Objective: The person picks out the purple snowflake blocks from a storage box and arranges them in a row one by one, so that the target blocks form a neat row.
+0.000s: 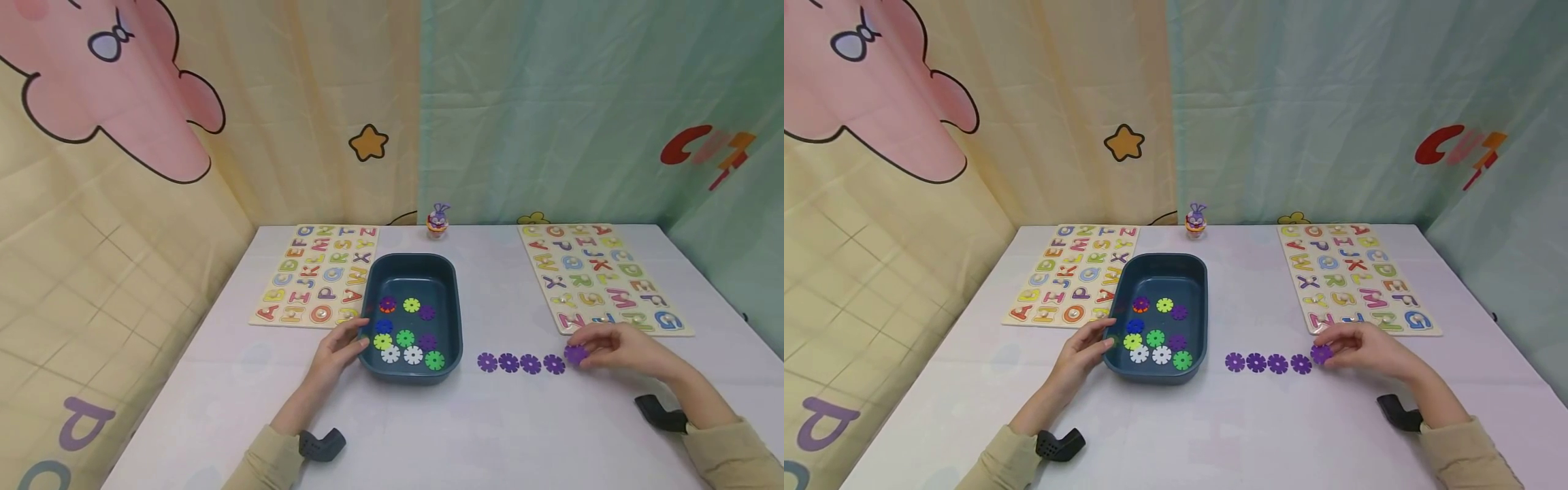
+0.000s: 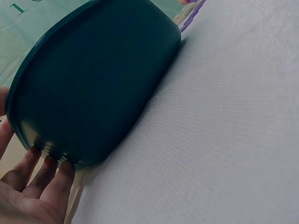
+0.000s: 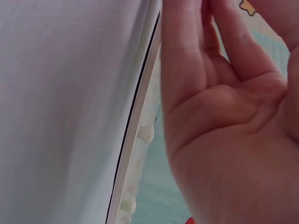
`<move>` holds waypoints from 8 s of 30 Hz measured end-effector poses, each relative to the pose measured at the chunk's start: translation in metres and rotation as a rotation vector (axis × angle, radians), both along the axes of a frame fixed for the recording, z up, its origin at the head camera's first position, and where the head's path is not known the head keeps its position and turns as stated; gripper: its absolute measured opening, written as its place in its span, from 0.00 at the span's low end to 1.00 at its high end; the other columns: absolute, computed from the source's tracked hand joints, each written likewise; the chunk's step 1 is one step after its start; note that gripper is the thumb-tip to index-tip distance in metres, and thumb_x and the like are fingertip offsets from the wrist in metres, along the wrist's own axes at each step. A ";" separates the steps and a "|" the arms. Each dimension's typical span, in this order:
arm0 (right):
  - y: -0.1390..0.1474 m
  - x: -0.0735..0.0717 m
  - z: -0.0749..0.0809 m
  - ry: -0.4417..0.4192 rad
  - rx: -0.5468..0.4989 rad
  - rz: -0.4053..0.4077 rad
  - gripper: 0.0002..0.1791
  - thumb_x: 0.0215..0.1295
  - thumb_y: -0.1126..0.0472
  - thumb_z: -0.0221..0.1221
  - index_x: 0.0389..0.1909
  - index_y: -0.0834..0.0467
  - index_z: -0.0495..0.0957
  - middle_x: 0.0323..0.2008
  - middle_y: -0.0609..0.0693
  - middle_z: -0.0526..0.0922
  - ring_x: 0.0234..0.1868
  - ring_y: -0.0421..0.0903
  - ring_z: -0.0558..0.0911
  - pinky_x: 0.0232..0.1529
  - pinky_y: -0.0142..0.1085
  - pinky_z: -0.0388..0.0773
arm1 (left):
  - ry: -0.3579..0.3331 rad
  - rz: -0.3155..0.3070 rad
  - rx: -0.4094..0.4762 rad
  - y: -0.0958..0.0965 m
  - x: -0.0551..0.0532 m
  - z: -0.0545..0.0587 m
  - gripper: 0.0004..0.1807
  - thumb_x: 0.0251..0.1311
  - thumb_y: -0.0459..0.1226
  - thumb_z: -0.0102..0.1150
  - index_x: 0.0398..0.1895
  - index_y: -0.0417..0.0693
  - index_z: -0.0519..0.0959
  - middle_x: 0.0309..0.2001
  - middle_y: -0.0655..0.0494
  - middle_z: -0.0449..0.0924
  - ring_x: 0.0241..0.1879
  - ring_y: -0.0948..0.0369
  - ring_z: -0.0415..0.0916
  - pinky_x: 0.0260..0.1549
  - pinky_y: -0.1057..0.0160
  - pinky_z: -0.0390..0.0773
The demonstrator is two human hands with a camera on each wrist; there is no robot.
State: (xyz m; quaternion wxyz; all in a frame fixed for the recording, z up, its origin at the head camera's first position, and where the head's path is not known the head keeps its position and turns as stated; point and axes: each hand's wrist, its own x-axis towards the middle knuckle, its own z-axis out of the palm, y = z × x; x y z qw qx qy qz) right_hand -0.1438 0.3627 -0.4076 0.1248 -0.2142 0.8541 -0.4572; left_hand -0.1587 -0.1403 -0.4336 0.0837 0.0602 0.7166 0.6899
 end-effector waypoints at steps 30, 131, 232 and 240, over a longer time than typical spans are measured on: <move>0.000 0.002 -0.008 0.050 0.165 -0.007 0.14 0.51 0.61 0.69 0.40 0.57 0.81 0.38 0.41 0.82 0.29 0.39 0.74 0.29 0.29 0.75 | 0.011 -0.013 0.004 0.000 -0.001 -0.002 0.25 0.60 0.40 0.59 0.60 0.45 0.70 0.70 0.53 0.55 0.69 0.52 0.52 0.61 0.50 0.64; -0.253 -0.159 0.034 0.123 0.656 0.500 0.14 0.48 0.61 0.71 0.37 0.47 0.83 0.33 0.39 0.80 0.36 0.37 0.78 0.44 0.31 0.78 | 0.002 -0.012 0.032 0.001 -0.001 -0.002 0.25 0.59 0.39 0.59 0.60 0.45 0.71 0.71 0.53 0.53 0.69 0.54 0.53 0.62 0.52 0.63; 0.014 0.008 0.007 0.068 0.234 -0.095 0.22 0.54 0.60 0.67 0.49 0.65 0.77 0.39 0.46 0.82 0.36 0.32 0.78 0.35 0.27 0.79 | 0.014 -0.021 0.029 0.000 -0.001 -0.001 0.25 0.60 0.39 0.59 0.61 0.44 0.70 0.72 0.51 0.52 0.69 0.52 0.51 0.61 0.51 0.63; 0.020 0.010 -0.001 0.001 0.256 -0.072 0.19 0.54 0.59 0.67 0.46 0.61 0.78 0.36 0.44 0.79 0.32 0.35 0.74 0.30 0.29 0.75 | 0.019 -0.016 0.017 0.000 0.000 0.000 0.25 0.60 0.39 0.59 0.61 0.44 0.70 0.72 0.51 0.52 0.69 0.52 0.52 0.61 0.50 0.64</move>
